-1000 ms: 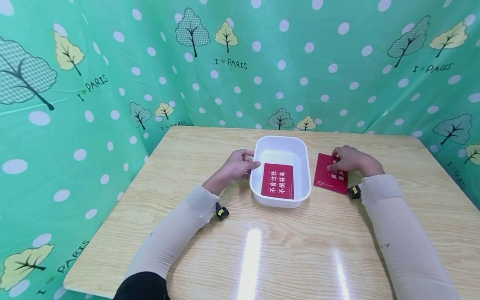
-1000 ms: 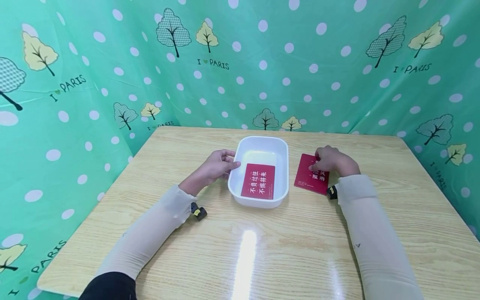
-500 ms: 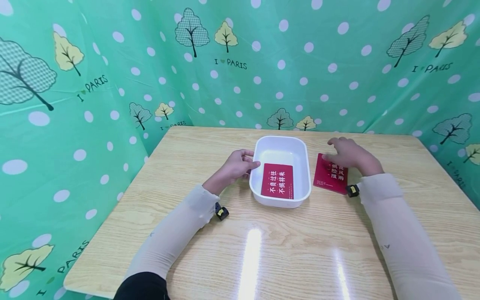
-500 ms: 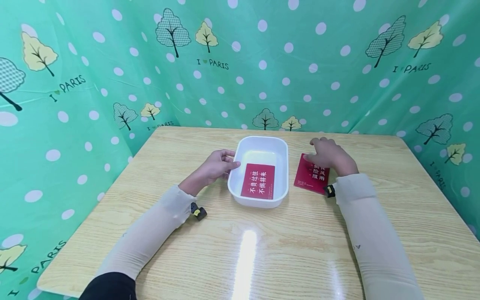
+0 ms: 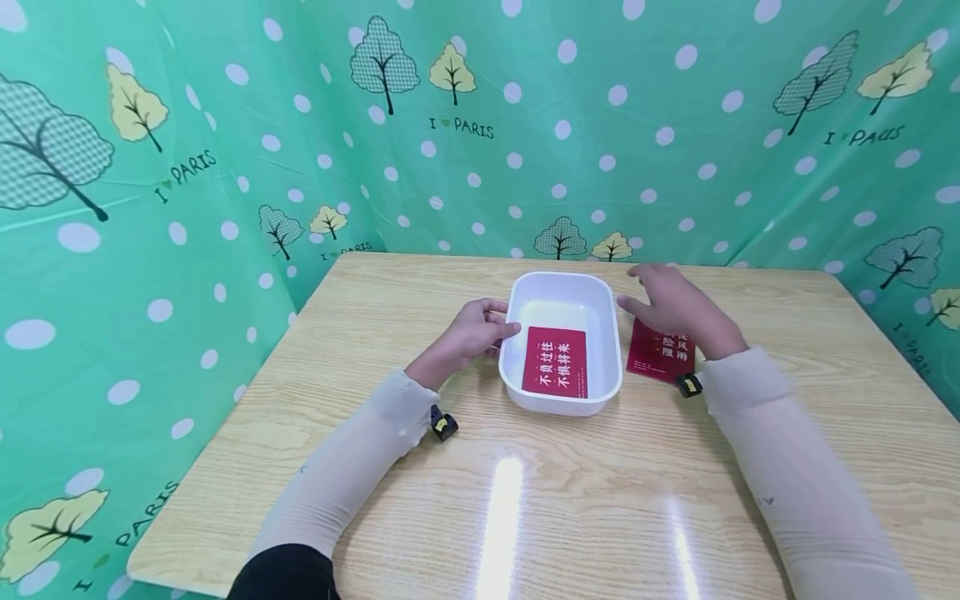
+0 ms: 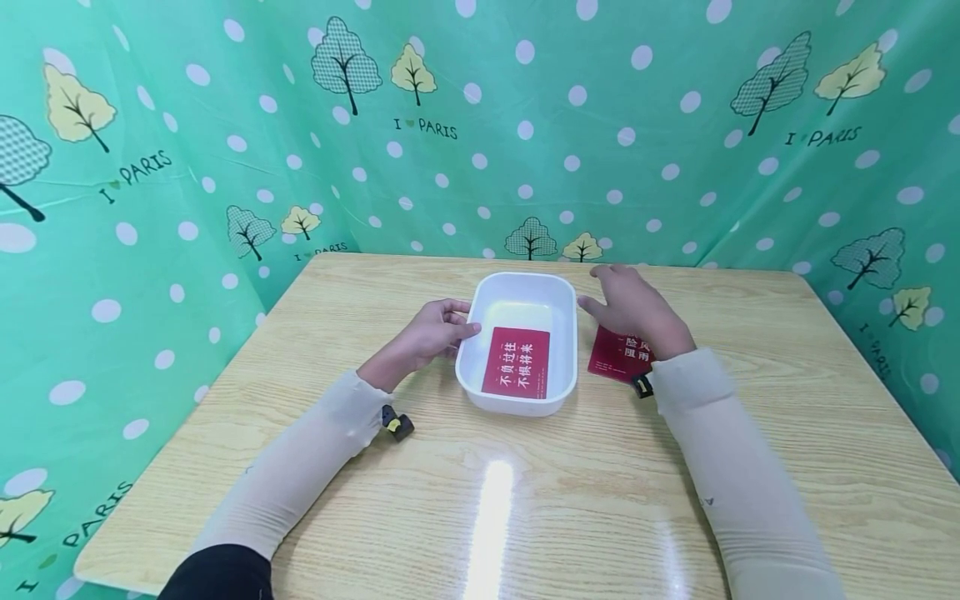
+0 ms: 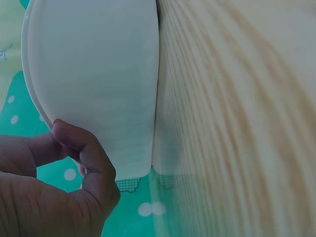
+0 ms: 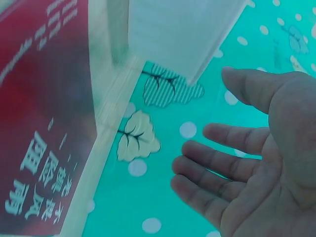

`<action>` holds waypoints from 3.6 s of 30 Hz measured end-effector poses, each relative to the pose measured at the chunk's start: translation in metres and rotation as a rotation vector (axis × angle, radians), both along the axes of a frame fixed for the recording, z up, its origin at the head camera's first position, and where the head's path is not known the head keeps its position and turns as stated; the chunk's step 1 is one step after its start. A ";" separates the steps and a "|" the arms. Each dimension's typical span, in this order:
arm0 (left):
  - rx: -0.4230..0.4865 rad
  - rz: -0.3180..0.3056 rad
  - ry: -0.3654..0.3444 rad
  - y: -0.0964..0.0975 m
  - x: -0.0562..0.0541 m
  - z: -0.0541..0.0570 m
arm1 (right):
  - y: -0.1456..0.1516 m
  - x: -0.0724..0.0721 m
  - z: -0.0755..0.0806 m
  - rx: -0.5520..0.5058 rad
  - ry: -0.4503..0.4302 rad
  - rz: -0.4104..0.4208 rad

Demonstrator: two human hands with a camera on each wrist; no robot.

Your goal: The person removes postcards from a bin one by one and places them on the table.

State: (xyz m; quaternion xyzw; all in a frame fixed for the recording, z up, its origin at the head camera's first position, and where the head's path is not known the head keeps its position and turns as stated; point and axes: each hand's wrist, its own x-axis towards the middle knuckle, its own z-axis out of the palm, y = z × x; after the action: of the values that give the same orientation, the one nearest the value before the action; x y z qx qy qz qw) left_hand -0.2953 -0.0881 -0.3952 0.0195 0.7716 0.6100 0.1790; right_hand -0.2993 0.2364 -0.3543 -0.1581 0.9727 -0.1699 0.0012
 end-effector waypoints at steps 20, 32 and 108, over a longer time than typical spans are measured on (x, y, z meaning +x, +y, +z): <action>-0.006 -0.001 -0.001 0.001 0.000 0.002 | -0.044 0.009 -0.012 0.013 0.035 0.072; -0.007 -0.001 -0.011 0.001 0.000 0.002 | -0.062 0.014 -0.022 0.007 0.032 0.156; 0.020 -0.007 0.010 -0.001 -0.002 -0.002 | -0.071 0.012 -0.027 0.006 -0.122 0.176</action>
State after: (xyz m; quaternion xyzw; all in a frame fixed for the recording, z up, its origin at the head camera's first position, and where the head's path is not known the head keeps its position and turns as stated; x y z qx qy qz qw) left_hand -0.2972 -0.0886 -0.3975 0.0270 0.7664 0.6169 0.1770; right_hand -0.2874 0.1652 -0.3811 -0.2325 0.9536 -0.1755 0.0757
